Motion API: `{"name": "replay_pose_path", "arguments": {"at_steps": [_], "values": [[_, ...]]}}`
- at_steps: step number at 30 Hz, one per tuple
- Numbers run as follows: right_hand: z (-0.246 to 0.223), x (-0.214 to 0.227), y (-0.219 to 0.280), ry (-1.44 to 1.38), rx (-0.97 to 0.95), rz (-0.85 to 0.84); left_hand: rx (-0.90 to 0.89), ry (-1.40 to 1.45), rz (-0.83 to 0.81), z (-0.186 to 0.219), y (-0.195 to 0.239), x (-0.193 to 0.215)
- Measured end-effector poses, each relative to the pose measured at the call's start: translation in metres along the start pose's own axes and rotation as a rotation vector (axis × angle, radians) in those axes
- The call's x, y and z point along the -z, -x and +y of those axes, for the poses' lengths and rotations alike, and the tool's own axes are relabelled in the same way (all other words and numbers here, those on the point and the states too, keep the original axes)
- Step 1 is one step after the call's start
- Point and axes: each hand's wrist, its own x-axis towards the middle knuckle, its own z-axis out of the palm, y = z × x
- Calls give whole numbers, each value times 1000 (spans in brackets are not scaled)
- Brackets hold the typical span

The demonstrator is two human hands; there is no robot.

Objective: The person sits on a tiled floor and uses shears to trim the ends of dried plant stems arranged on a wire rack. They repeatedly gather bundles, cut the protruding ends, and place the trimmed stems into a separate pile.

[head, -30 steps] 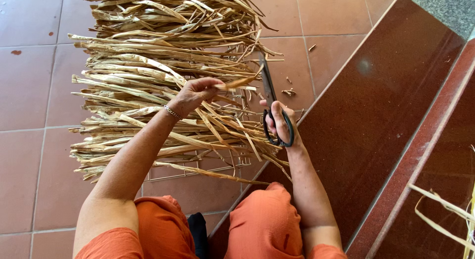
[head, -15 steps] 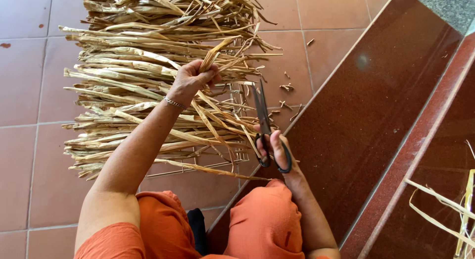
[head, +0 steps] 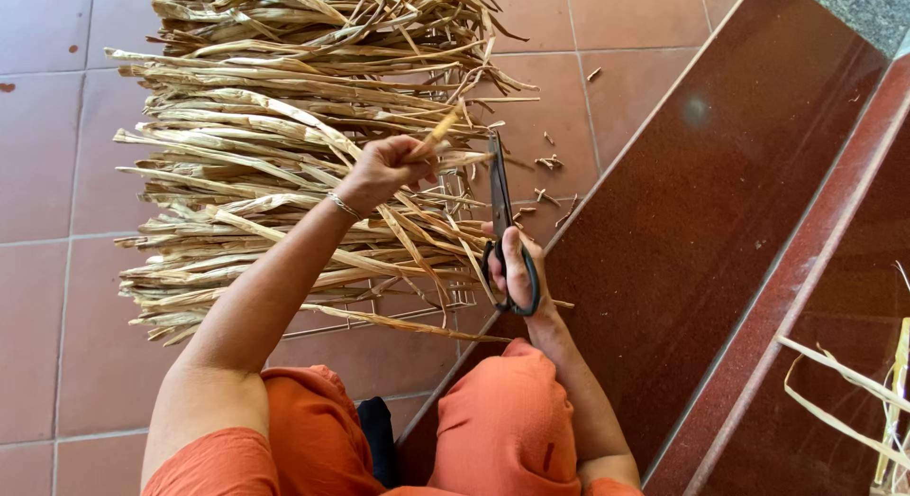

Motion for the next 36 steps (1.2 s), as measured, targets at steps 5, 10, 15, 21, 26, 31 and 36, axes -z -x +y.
{"name": "replay_pose_path", "arguments": {"at_steps": [5,10,15,21,26,31,36], "values": [[7,5,22,9,58,149,26,-1104,-163,-22,-11,-23],[12,19,24,124,33,138,-318,-1304,-246,-41,6,-41],[13,18,6,495,-114,18,193,-1139,-527,-29,4,-27],[13,8,6,755,-164,-24,50,-839,-112,-46,-35,-6],[17,11,8,621,-284,-31,-355,-1369,109,-82,-86,-6],[36,16,12,302,-292,-26,-342,-1714,186,-111,-122,-23],[60,18,13,168,-265,-7,-203,-1665,211,-132,-134,-26]]}}
